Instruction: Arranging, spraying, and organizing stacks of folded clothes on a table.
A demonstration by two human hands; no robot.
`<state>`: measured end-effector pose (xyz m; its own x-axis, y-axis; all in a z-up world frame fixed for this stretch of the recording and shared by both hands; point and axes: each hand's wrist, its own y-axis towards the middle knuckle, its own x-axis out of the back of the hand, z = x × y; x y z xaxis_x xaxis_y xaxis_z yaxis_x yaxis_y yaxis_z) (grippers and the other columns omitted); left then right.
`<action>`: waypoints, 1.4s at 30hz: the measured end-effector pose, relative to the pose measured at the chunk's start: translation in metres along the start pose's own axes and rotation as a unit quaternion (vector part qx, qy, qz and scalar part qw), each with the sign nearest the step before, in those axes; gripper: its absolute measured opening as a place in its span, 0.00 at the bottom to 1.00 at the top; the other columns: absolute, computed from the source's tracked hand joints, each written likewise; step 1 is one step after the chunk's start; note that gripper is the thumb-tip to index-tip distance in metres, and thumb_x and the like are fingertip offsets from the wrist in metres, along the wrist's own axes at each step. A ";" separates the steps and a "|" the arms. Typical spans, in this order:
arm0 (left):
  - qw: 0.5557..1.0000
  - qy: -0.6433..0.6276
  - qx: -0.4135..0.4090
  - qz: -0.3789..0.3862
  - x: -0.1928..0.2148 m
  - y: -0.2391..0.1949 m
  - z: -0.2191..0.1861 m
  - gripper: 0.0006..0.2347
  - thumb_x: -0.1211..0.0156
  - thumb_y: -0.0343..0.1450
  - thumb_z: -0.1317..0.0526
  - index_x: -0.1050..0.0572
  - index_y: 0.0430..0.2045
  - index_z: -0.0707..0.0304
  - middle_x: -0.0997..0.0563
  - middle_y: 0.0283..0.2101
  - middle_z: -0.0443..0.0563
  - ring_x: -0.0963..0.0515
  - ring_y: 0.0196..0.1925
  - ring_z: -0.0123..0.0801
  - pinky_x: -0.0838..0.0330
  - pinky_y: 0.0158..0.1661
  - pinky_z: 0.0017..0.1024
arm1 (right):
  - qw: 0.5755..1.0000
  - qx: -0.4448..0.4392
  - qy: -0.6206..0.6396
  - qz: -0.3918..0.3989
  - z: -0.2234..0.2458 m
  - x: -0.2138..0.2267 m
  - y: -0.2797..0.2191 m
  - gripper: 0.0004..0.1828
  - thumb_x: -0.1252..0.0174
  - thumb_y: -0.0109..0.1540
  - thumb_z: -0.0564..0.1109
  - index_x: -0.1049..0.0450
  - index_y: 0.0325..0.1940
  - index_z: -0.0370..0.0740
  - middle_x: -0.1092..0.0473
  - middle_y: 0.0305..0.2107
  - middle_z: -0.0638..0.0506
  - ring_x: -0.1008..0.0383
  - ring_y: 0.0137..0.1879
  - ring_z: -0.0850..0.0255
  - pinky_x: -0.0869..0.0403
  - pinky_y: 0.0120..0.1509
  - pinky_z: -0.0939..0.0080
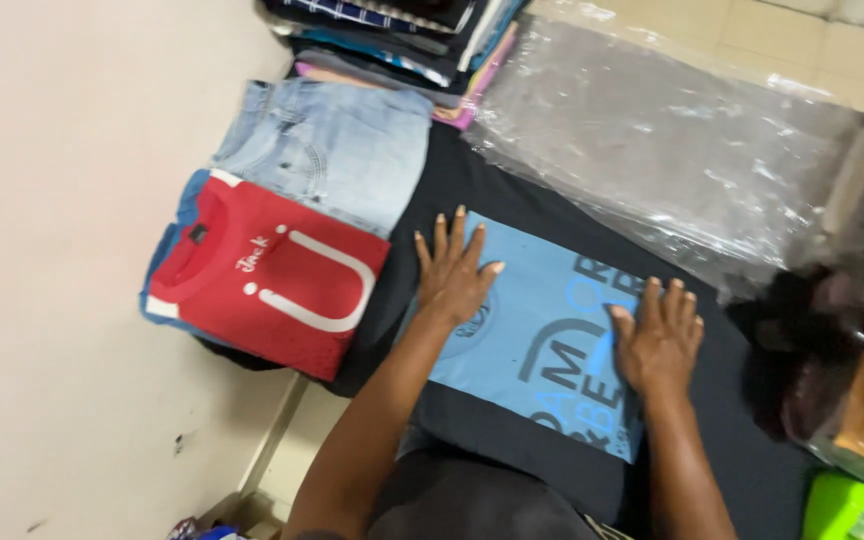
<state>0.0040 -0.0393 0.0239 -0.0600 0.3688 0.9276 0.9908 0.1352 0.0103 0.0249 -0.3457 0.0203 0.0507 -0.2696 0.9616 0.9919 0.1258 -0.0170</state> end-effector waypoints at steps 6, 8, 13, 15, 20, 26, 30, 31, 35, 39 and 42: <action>0.998 -0.043 -0.043 0.022 0.036 -0.027 0.035 0.36 0.51 0.73 0.40 0.49 0.72 0.65 0.57 0.76 0.67 0.61 0.78 0.61 0.73 0.68 0.67 | 0.993 0.063 0.053 -0.085 0.022 -0.011 -0.006 0.36 0.49 0.69 0.60 0.39 0.74 0.33 0.46 0.71 0.30 0.50 0.78 0.35 0.49 0.77 0.34; 1.000 -0.011 -0.013 0.025 0.065 -0.051 0.053 0.37 0.46 0.72 0.43 0.49 0.71 0.66 0.57 0.76 0.68 0.61 0.78 0.61 0.73 0.67 0.68 | 0.991 0.070 0.072 -0.088 0.037 -0.008 -0.011 0.34 0.48 0.70 0.58 0.37 0.73 0.33 0.44 0.70 0.31 0.47 0.77 0.36 0.47 0.78 0.35; 0.998 0.035 0.041 0.031 0.104 -0.102 0.094 0.39 0.35 0.67 0.53 0.49 0.70 0.68 0.56 0.76 0.71 0.62 0.78 0.63 0.74 0.68 0.66 | 0.978 0.076 0.169 -0.094 0.123 0.008 -0.029 0.27 0.43 0.69 0.52 0.32 0.68 0.33 0.35 0.65 0.32 0.38 0.73 0.38 0.38 0.76 0.38; 0.996 -0.053 0.076 0.010 0.097 -0.113 0.113 0.38 0.35 0.67 0.56 0.49 0.69 0.73 0.56 0.75 0.72 0.60 0.77 0.62 0.70 0.68 0.65 | 0.960 0.048 0.277 0.002 0.187 0.007 -0.042 0.24 0.41 0.65 0.49 0.27 0.62 0.36 0.30 0.59 0.36 0.31 0.66 0.44 0.31 0.65 0.45; 0.996 -0.076 0.049 -0.024 0.079 -0.118 0.135 0.36 0.41 0.66 0.61 0.48 0.68 0.79 0.55 0.76 0.72 0.59 0.79 0.61 0.67 0.70 0.61 | 0.914 0.092 0.373 0.129 0.269 -0.036 -0.059 0.24 0.40 0.63 0.51 0.25 0.61 0.38 0.22 0.48 0.43 0.20 0.53 0.55 0.23 0.56 0.57; 0.968 -0.227 0.102 -0.004 0.071 -0.110 0.158 0.32 0.50 0.71 0.60 0.49 0.70 0.77 0.54 0.77 0.67 0.59 0.80 0.54 0.71 0.72 0.55 | 0.798 0.024 0.526 0.293 0.292 -0.103 -0.060 0.28 0.43 0.66 0.55 0.30 0.67 0.37 0.21 0.46 0.42 0.19 0.47 0.55 0.21 0.52 0.57; 0.927 -0.359 0.106 -0.011 0.073 -0.108 0.176 0.31 0.55 0.72 0.61 0.51 0.72 0.76 0.52 0.78 0.65 0.56 0.81 0.48 0.73 0.75 0.46 | 0.630 -0.066 0.659 0.406 0.322 -0.094 -0.062 0.37 0.49 0.66 0.63 0.38 0.72 0.37 0.24 0.44 0.45 0.20 0.45 0.57 0.21 0.49 0.58; 0.928 -0.359 0.104 -0.009 0.072 -0.109 0.178 0.31 0.55 0.72 0.61 0.51 0.72 0.76 0.52 0.78 0.65 0.56 0.81 0.48 0.73 0.75 0.46 | 0.630 -0.066 0.660 0.404 0.333 -0.080 -0.063 0.37 0.49 0.66 0.63 0.38 0.72 0.37 0.24 0.44 0.45 0.20 0.45 0.57 0.21 0.49 0.58; 0.897 -0.431 0.100 -0.025 0.097 -0.127 0.176 0.27 0.51 0.72 0.64 0.43 0.69 0.71 0.48 0.77 0.61 0.51 0.79 0.48 0.58 0.71 0.46 | 0.599 -0.115 0.665 0.430 0.357 -0.072 -0.064 0.37 0.50 0.64 0.66 0.44 0.72 0.47 0.29 0.45 0.59 0.27 0.44 0.69 0.25 0.39 0.64; 0.787 -0.451 0.250 -0.338 0.101 -0.170 0.193 0.15 0.47 0.73 0.67 0.27 0.54 0.74 0.24 0.60 0.64 0.25 0.60 0.47 0.30 0.60 0.40 | 0.619 -0.124 0.669 0.393 0.370 -0.069 -0.063 0.27 0.42 0.65 0.50 0.35 0.65 0.37 0.26 0.38 0.51 0.30 0.31 0.68 0.34 0.24 0.68; 0.656 -0.542 0.314 -0.421 0.009 -0.228 0.268 0.10 0.48 0.77 0.68 0.32 0.49 0.79 0.27 0.48 0.66 0.26 0.49 0.47 0.27 0.53 0.40 | 0.610 -0.164 0.678 0.376 0.383 -0.054 -0.057 0.26 0.40 0.61 0.38 0.35 0.63 0.41 0.25 0.38 0.52 0.27 0.30 0.70 0.34 0.23 0.68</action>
<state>-0.2547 0.1798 -0.0702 -0.9427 0.3106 -0.1221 0.3249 0.9378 -0.1226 -0.0788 0.0279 0.0738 0.3345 -0.8231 -0.4589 0.5873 0.5629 -0.5816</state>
